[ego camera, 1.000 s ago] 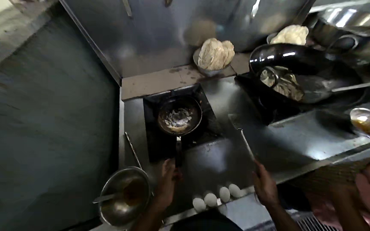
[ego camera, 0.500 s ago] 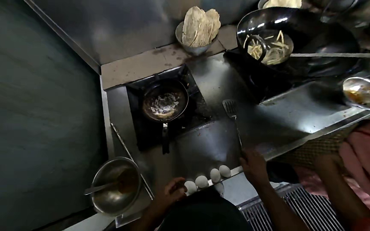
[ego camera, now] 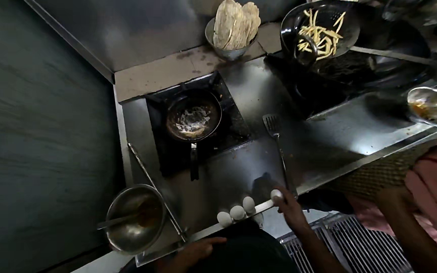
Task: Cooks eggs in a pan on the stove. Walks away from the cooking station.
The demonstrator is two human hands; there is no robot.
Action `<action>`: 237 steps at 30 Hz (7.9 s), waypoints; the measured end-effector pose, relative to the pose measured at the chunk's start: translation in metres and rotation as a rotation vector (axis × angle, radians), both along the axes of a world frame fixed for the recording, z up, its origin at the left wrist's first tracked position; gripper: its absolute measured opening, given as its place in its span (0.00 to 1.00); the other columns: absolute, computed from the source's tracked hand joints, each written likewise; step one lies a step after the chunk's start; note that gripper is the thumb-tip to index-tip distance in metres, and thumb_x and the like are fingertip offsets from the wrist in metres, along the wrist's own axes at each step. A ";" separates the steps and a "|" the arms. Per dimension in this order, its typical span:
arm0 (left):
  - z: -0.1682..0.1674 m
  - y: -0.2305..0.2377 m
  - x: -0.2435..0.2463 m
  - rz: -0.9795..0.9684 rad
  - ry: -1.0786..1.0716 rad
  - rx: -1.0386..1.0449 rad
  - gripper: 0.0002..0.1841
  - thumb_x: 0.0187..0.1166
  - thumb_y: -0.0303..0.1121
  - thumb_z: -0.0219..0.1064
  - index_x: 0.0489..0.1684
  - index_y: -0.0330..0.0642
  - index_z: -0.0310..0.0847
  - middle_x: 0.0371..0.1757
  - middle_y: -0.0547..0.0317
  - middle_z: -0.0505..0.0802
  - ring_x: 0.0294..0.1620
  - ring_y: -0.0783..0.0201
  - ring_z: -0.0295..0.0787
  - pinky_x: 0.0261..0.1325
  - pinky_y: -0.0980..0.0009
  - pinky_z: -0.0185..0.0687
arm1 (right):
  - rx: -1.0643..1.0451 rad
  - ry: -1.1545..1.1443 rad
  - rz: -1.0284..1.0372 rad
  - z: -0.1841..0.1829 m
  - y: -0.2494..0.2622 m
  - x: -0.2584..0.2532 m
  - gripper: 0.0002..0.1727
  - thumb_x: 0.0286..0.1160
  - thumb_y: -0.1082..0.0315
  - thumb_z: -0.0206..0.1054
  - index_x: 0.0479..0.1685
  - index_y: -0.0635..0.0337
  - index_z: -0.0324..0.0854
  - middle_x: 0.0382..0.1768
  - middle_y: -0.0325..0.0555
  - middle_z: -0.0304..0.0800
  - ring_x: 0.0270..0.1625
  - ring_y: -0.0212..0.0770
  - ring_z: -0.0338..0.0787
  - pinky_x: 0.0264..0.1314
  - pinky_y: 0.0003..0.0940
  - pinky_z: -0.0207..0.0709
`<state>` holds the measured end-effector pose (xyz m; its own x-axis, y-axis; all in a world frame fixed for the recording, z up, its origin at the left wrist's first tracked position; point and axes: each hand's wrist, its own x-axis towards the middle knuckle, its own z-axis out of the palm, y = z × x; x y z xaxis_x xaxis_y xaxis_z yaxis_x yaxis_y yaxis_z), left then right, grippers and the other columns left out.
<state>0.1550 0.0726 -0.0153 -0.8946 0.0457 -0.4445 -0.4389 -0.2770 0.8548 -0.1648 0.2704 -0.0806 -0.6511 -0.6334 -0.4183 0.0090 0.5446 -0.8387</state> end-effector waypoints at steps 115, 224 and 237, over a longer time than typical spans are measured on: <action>0.078 -0.174 -0.186 0.731 0.168 0.273 0.28 0.85 0.42 0.64 0.80 0.36 0.69 0.63 0.50 0.90 0.59 0.58 0.92 0.65 0.61 0.90 | -0.688 0.325 0.371 0.106 -0.268 -0.019 0.25 0.78 0.48 0.71 0.68 0.52 0.82 0.69 0.45 0.88 0.78 0.43 0.82 0.75 0.42 0.82; 0.048 -0.317 -0.209 0.137 0.041 -1.372 0.21 0.81 0.25 0.65 0.73 0.39 0.81 0.65 0.41 0.89 0.69 0.46 0.86 0.75 0.51 0.79 | -0.105 0.506 0.649 0.121 -0.407 -0.057 0.21 0.80 0.61 0.73 0.69 0.56 0.83 0.53 0.58 0.92 0.52 0.56 0.93 0.58 0.61 0.84; 0.106 -0.222 -0.212 0.338 0.282 -1.140 0.27 0.75 0.31 0.76 0.77 0.45 0.79 0.60 0.48 0.92 0.59 0.53 0.91 0.67 0.51 0.85 | -0.529 -0.604 0.189 0.129 -0.326 -0.031 0.22 0.64 0.60 0.74 0.60 0.46 0.80 0.41 0.43 0.91 0.37 0.36 0.92 0.42 0.34 0.90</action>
<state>-0.0572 -0.1492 0.0905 -0.8576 -0.4968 0.1330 -0.2501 0.6288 0.7362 -0.1958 -0.0555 0.0482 -0.2720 -0.9214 -0.2775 0.4884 0.1163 -0.8648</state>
